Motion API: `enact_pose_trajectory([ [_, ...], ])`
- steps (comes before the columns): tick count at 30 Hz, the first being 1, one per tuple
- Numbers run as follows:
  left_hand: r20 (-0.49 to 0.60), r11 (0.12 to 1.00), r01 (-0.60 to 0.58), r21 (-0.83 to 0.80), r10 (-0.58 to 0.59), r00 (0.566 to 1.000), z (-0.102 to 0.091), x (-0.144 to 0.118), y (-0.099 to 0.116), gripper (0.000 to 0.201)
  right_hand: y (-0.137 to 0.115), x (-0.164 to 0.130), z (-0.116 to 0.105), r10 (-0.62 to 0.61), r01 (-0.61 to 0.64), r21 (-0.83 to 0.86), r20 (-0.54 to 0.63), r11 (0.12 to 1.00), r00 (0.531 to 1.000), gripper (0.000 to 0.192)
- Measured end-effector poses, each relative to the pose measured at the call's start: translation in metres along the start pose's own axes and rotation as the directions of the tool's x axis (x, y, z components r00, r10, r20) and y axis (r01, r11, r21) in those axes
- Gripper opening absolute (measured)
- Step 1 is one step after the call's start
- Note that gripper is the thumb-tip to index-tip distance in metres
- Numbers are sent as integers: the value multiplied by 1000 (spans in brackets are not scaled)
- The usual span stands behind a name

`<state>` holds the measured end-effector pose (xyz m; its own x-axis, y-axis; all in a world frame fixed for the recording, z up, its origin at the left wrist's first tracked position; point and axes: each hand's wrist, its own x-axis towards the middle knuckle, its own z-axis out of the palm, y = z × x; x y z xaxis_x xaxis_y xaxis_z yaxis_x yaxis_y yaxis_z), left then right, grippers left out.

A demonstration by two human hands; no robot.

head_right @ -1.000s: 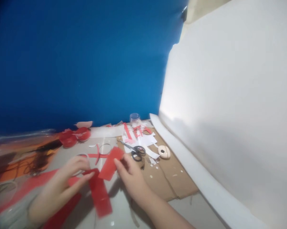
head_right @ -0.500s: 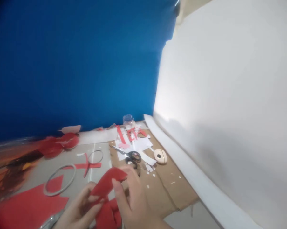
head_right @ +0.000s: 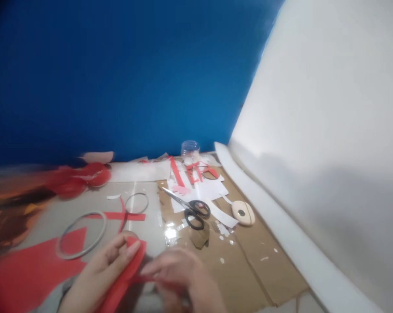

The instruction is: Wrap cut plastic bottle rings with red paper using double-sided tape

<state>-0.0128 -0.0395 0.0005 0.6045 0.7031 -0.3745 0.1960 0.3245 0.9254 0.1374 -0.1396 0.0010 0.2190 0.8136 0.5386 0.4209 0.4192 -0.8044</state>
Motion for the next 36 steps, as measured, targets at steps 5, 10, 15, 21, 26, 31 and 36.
enact_pose_trajectory([
  [5, -25, 994, -34, 100, 37, 999, 2, -2, -3, 32, -9, -3, 12, 557, -511, 258, -154, 820, 816, 12],
  [10, -93, 979, -105, 172, 122, 988, 4, -3, -2, 26, -9, 5, 8, 650, -618, 235, -91, 750, 755, 16],
  [15, -131, 978, -108, 179, 132, 983, 3, -3, 2, 23, -2, 10, 0, 656, -656, 141, 52, 741, 753, 21],
  [21, -102, 979, -110, 174, 129, 986, 1, -5, 6, 25, 0, 11, -2, 588, -586, -50, 57, 809, 807, 25],
  [26, -127, 971, -97, 218, 127, 984, 1, -5, 6, 24, 3, 9, -7, 485, -489, -155, -63, 858, 872, 21],
  [31, -114, 982, -81, 172, 101, 988, 2, -4, 5, 26, 5, 1, -10, 490, -491, -128, -48, 861, 871, 16],
  [36, -81, 990, -79, 116, 89, 993, 3, -5, 5, 25, 5, 0, -9, 438, -442, -99, -61, 892, 897, 21],
])
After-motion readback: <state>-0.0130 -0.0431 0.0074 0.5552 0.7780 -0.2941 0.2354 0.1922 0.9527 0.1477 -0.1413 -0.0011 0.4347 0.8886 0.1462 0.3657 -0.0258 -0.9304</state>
